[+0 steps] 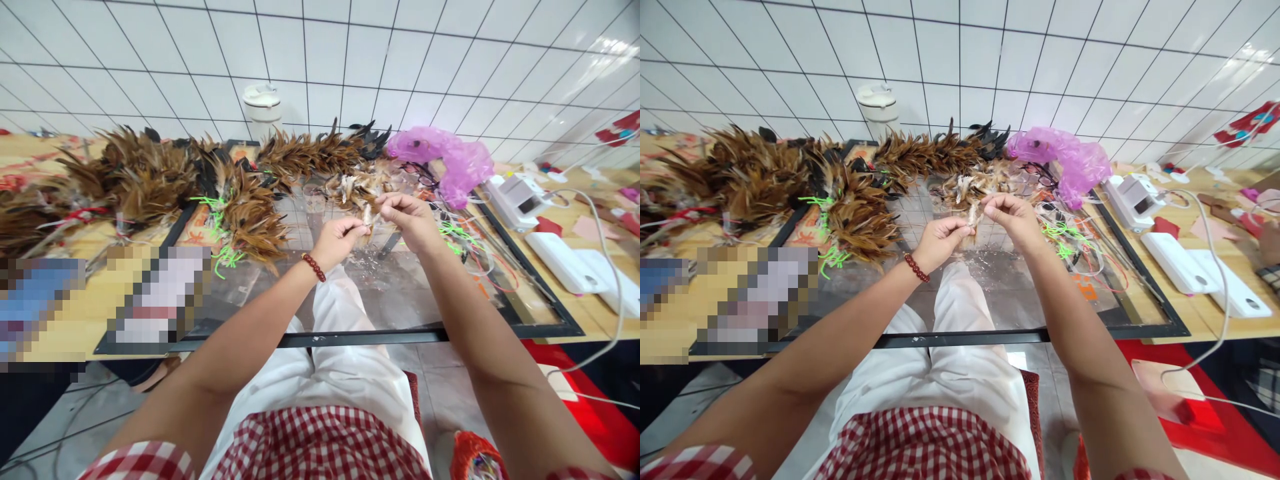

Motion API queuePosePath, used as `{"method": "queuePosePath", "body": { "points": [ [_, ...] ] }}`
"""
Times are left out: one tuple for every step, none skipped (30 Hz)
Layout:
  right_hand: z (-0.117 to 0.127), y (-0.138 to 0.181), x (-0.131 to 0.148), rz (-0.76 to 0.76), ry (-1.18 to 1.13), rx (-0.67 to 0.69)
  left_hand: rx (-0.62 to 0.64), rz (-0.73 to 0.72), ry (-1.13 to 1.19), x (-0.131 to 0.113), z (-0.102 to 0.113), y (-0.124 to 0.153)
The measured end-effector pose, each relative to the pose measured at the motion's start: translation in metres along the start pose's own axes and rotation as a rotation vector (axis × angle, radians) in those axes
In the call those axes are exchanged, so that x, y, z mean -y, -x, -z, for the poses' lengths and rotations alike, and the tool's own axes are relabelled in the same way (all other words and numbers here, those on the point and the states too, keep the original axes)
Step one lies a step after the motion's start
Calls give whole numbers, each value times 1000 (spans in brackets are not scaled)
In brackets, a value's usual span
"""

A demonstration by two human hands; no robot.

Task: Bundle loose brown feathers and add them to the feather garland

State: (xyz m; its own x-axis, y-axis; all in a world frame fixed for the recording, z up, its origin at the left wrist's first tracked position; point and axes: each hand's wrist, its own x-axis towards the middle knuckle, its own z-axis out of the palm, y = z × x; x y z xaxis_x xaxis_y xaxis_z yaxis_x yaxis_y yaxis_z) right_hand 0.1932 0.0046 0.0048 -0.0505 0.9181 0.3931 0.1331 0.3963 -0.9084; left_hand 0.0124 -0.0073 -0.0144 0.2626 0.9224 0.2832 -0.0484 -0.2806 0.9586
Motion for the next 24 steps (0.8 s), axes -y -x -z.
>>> {"method": "queuePosePath", "body": {
  "points": [
    [0, 0, 1, -38, -22, -1, 16, -24, -30, -2, 0, 1],
    [1, 1, 2, -74, -44, 0, 37, -50, -55, -3, -1, 2],
    [1, 2, 3, -103, -61, 0, 61, -75, -75, -5, -1, 2],
    [1, 2, 4, -125, -71, -1, 83, -97, -91, -6, -2, 3],
    [1, 2, 5, -142, -79, -1, 101, -114, -101, -7, -2, 4],
    [1, 3, 5, -157, -88, 0, 113, -127, -107, -7, -3, 4],
    [1, 3, 6, -174, -98, 2, 121, -136, -113, -7, -3, 5],
    [1, 3, 7, -192, -112, 8, 127, -144, -121, -7, -3, 5],
    [2, 3, 7, -210, -127, 17, 135, -153, -134, -7, -3, 5],
    [2, 3, 8, -227, -141, 29, 143, -164, -147, -6, -3, 5],
    [3, 2, 8, -241, -153, 40, 149, -175, -158, -6, -3, 5],
    [4, 2, 9, -253, -161, 49, 154, -183, -165, -5, -3, 6],
    [4, 2, 9, -260, -167, 54, 157, -189, -167, -5, -3, 6],
    [5, 2, 9, -263, -172, 57, 158, -193, -167, -4, -3, 6],
    [5, 2, 10, -263, -177, 58, 160, -195, -168, -4, -3, 6],
    [6, 3, 10, -260, -181, 59, 163, -194, -169, -4, -3, 6],
    [6, 3, 10, -255, -182, 63, 167, -190, -171, -4, -3, 6],
    [6, 3, 10, -249, -181, 67, 167, -184, -168, -4, -3, 6],
    [6, 3, 10, -243, -178, 74, 164, -175, -162, -4, -3, 7],
    [6, 3, 9, -237, -174, 80, 161, -165, -151, -4, -3, 7],
    [6, 3, 9, -229, -170, 84, 157, -157, -138, -5, -3, 7],
    [6, 3, 8, -220, -165, 87, 154, -151, -127, -5, -3, 7],
    [6, 3, 7, -210, -161, 89, 153, -150, -121, -5, -3, 7],
    [6, 3, 7, -201, -154, 95, 154, -152, -120, -5, -3, 7]
  ]
}}
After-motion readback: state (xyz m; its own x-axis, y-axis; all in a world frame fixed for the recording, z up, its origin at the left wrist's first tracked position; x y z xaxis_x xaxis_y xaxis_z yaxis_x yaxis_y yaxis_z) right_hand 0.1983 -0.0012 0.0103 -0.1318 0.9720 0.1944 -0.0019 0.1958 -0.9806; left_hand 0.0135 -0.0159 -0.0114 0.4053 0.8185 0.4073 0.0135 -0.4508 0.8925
